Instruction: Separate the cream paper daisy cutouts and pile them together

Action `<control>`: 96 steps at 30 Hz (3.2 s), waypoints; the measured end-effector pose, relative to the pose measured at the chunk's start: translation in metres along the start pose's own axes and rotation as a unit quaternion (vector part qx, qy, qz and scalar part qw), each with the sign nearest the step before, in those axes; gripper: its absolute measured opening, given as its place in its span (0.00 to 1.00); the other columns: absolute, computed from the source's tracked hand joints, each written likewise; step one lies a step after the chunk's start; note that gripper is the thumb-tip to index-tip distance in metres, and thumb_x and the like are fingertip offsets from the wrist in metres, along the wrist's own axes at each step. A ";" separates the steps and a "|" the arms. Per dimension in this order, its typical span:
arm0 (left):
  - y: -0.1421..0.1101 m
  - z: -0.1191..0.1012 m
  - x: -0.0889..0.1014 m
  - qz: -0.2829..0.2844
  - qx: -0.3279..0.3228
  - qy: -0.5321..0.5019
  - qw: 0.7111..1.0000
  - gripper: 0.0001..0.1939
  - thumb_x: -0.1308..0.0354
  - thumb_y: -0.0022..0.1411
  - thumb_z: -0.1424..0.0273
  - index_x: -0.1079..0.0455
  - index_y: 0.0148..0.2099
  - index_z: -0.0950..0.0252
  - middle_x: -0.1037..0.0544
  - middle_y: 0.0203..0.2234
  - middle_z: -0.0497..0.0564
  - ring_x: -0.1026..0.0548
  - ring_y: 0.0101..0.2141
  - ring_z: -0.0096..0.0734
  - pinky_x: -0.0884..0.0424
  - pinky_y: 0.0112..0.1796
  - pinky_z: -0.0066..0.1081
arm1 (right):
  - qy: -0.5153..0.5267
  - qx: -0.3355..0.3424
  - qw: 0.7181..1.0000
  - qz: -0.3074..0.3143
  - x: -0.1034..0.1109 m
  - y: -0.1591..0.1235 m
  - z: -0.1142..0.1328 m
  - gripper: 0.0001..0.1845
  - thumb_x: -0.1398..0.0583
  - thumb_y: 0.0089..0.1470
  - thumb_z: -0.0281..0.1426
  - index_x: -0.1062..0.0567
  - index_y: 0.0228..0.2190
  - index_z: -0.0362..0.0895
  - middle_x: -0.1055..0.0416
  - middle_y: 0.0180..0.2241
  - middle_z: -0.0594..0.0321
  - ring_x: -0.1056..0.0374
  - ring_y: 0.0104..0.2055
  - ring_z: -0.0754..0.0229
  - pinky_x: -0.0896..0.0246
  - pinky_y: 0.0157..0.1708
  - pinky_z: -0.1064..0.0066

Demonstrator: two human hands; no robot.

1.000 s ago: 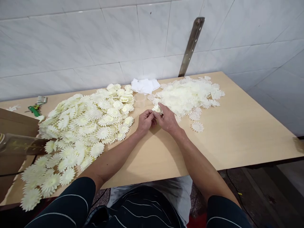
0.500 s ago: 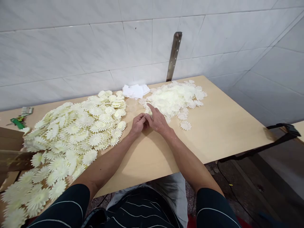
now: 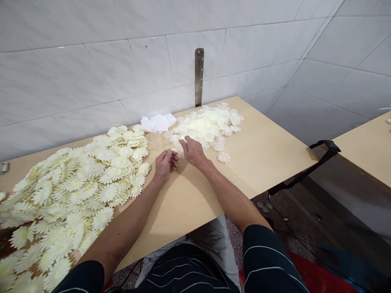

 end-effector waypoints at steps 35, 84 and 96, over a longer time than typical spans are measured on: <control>-0.002 0.000 -0.004 0.017 -0.017 0.043 0.999 0.28 0.31 0.61 0.42 0.26 0.34 0.64 0.23 0.22 0.47 0.29 0.17 0.22 0.39 0.16 0.22 | 0.538 -0.235 0.798 -0.134 0.055 0.013 -0.085 0.16 0.32 0.56 0.36 0.35 0.35 0.50 0.53 0.20 0.79 0.60 0.19 0.69 0.62 0.15 0.78; -0.018 0.012 -0.023 0.099 0.006 0.089 0.991 0.09 0.30 0.62 0.65 0.21 0.34 0.65 0.20 0.27 0.49 0.27 0.29 0.27 0.30 0.34 0.27 | 0.461 -0.260 0.848 -0.016 0.006 -0.022 -0.004 0.46 0.23 0.43 0.59 0.46 0.10 0.47 0.51 0.12 0.67 0.54 0.14 0.68 0.62 0.11 0.73; -0.013 0.004 -0.016 0.066 -0.010 0.034 0.997 0.19 0.28 0.61 0.52 0.24 0.37 0.63 0.25 0.23 0.45 0.30 0.20 0.23 0.32 0.23 0.27 | 0.494 -0.271 0.826 0.018 -0.018 -0.021 -0.021 0.17 0.31 0.56 0.43 0.33 0.32 0.51 0.52 0.17 0.78 0.60 0.17 0.68 0.63 0.16 0.76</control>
Point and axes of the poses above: each hand's wrist, its own y-axis towards the middle knuckle, its own x-axis out of the back of the hand, z = x × y, the point moved 9 cm from there along y, towards the middle knuckle
